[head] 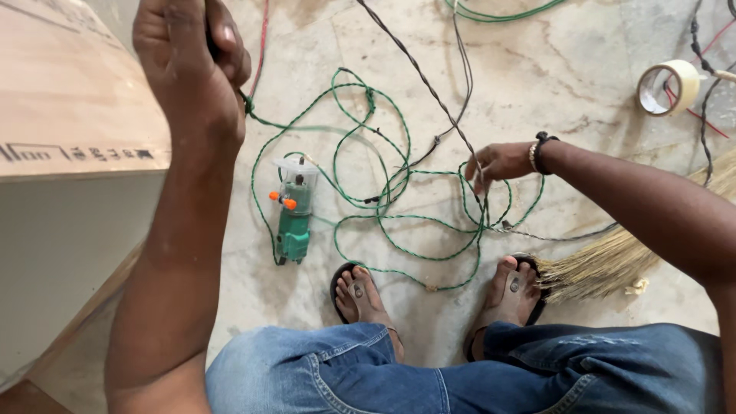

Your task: The person manipulates electrical wires while sitting on the floor, applying tape to wire connections by hand.

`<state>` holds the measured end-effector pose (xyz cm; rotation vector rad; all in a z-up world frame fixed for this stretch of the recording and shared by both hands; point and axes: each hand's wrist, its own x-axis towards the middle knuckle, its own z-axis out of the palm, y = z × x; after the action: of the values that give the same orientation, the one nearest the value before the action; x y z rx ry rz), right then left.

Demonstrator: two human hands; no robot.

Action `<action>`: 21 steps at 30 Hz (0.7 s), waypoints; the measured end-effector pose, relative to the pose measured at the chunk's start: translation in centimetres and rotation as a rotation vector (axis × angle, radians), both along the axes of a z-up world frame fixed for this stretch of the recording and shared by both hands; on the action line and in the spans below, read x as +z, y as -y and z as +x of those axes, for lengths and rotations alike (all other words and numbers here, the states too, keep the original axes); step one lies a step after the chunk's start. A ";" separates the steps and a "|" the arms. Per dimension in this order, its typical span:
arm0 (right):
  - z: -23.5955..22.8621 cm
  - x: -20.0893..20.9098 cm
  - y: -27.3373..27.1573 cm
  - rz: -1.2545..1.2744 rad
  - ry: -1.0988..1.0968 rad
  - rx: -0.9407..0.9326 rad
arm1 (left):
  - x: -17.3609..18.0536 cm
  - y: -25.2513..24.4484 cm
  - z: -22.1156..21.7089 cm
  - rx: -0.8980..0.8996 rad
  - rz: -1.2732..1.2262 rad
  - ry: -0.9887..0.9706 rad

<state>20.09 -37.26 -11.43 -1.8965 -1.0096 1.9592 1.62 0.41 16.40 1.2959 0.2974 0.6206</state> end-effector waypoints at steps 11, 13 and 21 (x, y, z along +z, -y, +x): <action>0.4 2.3 -4.1 0.459 0.955 0.307 | 3.1 5.7 -2.1 -1.320 0.200 -0.656; 0.2 0.6 -5.3 0.540 0.975 0.424 | 2.7 9.7 -3.8 -1.538 0.199 -0.641; 4.2 -2.2 -3.8 0.228 1.077 0.569 | -11.6 17.4 -9.7 -1.913 0.660 -1.066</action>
<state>24.32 -33.44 -13.67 -2.7270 -2.0924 0.7602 -8.13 -17.03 4.85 1.7524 -0.4043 -1.7518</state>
